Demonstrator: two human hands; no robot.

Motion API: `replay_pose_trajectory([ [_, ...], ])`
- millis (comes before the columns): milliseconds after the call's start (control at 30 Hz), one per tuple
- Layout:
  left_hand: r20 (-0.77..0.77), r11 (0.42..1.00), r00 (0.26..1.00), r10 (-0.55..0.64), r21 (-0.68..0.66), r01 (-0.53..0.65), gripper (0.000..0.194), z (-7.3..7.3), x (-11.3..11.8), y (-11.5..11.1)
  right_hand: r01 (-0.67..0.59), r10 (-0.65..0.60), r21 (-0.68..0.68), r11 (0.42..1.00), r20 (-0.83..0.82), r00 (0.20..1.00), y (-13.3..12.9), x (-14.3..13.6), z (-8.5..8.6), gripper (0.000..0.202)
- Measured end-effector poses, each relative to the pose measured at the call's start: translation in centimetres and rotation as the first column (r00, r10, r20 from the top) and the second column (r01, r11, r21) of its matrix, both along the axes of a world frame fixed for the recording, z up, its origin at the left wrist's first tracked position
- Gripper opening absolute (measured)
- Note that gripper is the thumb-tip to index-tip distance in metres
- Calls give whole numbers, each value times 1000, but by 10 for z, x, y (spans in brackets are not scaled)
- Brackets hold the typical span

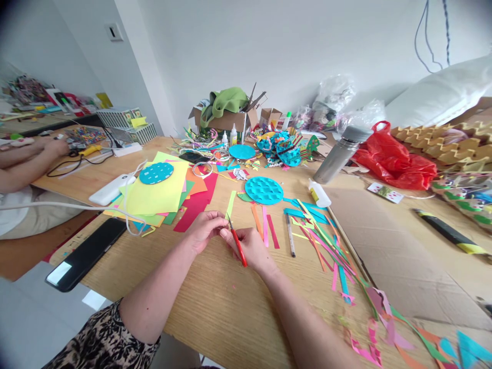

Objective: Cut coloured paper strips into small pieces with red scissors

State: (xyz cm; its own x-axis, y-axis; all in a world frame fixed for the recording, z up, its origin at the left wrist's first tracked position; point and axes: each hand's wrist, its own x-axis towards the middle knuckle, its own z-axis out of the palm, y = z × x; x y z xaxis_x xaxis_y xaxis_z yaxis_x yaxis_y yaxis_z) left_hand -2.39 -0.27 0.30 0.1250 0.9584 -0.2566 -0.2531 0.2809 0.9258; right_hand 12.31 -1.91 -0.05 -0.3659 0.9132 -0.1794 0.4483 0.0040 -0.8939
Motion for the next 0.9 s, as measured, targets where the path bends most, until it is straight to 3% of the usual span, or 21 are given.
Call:
replay_pose_trajectory([
  [333, 5, 1000, 1000, -22, 3, 22, 13, 0, -1, 0, -13, 13, -5, 1000, -11, 1000, 1, 2, -2, 56],
  [633, 42, 998, 997, 68, -10, -67, 10, 3, 0, -1, -5, 5, -16, 1000, -7, 1000, 0, 1, 1, 56],
  [900, 63, 1000, 998, 28, 4, -28, 9, 3, 0, -1, -45, 45, -3, 999, 4, 999, 0, 2, 2, 56],
])
